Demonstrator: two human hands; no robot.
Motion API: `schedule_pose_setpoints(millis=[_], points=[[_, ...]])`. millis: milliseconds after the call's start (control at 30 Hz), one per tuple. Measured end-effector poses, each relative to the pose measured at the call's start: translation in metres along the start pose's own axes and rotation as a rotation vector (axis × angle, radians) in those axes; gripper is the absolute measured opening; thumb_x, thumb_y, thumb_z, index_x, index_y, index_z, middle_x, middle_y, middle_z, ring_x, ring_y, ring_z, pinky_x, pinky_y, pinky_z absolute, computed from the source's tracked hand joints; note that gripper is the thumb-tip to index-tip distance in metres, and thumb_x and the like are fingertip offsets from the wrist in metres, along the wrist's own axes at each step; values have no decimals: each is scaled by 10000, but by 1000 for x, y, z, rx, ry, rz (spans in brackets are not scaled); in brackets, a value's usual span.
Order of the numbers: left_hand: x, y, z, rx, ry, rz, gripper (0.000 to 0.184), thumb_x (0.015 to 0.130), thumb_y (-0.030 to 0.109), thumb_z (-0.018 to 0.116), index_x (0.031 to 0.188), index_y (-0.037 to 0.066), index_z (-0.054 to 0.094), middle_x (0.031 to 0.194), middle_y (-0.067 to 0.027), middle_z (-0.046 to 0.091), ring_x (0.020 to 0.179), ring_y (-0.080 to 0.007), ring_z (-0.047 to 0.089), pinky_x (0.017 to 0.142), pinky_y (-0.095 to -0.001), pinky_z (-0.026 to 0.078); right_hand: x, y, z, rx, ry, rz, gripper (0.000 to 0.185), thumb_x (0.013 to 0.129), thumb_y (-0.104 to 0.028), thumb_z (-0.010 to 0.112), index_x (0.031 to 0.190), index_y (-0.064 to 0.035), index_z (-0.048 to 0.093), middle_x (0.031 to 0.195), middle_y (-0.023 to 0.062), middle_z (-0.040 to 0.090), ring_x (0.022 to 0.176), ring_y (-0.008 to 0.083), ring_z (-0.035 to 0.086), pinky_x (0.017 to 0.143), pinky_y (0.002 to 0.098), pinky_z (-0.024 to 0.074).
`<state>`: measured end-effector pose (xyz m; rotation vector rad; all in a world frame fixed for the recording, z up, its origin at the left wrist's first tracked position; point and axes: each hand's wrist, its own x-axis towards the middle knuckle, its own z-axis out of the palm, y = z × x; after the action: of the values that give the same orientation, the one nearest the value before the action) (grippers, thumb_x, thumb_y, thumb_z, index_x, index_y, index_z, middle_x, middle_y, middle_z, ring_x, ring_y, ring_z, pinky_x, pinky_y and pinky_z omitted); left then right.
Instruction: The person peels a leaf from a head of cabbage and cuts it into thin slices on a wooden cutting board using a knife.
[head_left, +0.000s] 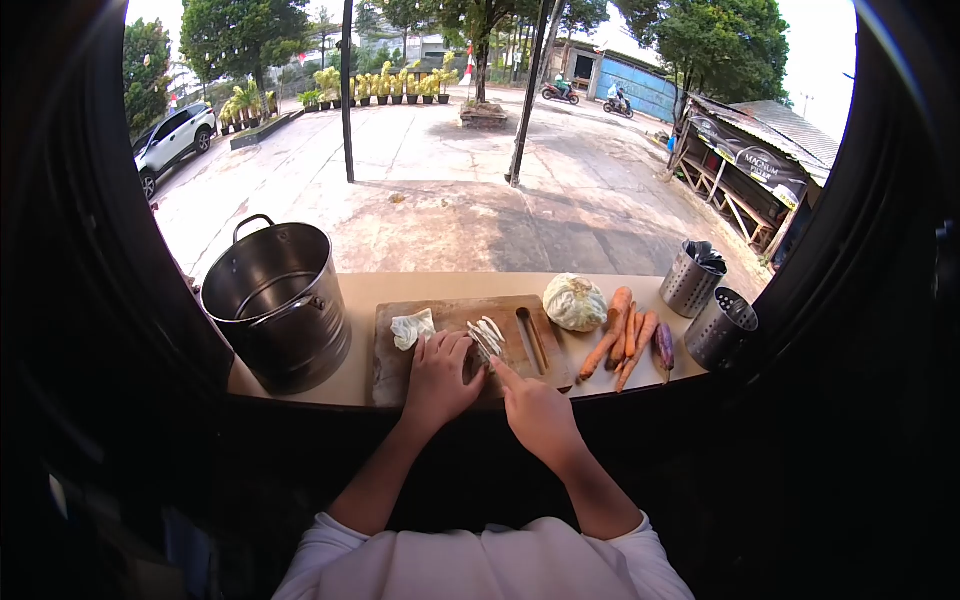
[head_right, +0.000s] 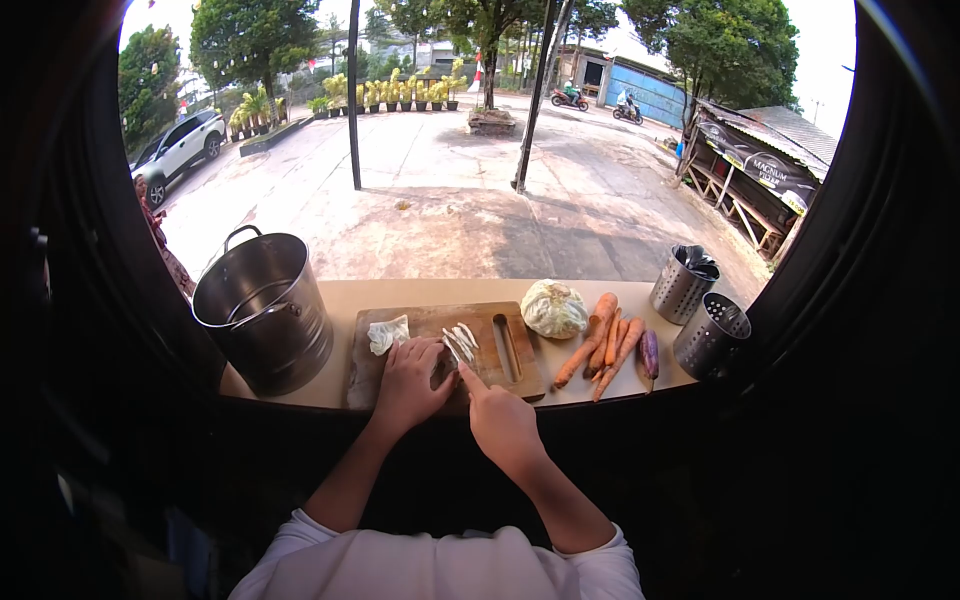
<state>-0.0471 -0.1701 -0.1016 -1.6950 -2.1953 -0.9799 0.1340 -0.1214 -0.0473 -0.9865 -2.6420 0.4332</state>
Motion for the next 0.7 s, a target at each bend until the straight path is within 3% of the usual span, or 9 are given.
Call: schedule_pose_setpoints(millis=[333, 700], points=[[1, 0, -2, 31, -37, -12, 428, 912, 405, 697, 1195, 88, 648, 1328, -75, 620, 1359, -277, 502, 1217, -563, 276, 24, 5, -7, -25, -55, -80, 476, 1026, -177, 523, 1502, -179, 523, 853, 231, 705, 834, 411, 698, 767, 518, 544], [0, 3, -2, 73, -18, -24, 425, 902, 432, 701, 1178, 110, 669, 1331, -42, 620, 1360, -258, 496, 1221, -585, 255, 21, 11, -5, -78, -52, -134, 481, 1035, -166, 499, 1514, -118, 492, 869, 243, 706, 837, 428, 695, 771, 536, 538]])
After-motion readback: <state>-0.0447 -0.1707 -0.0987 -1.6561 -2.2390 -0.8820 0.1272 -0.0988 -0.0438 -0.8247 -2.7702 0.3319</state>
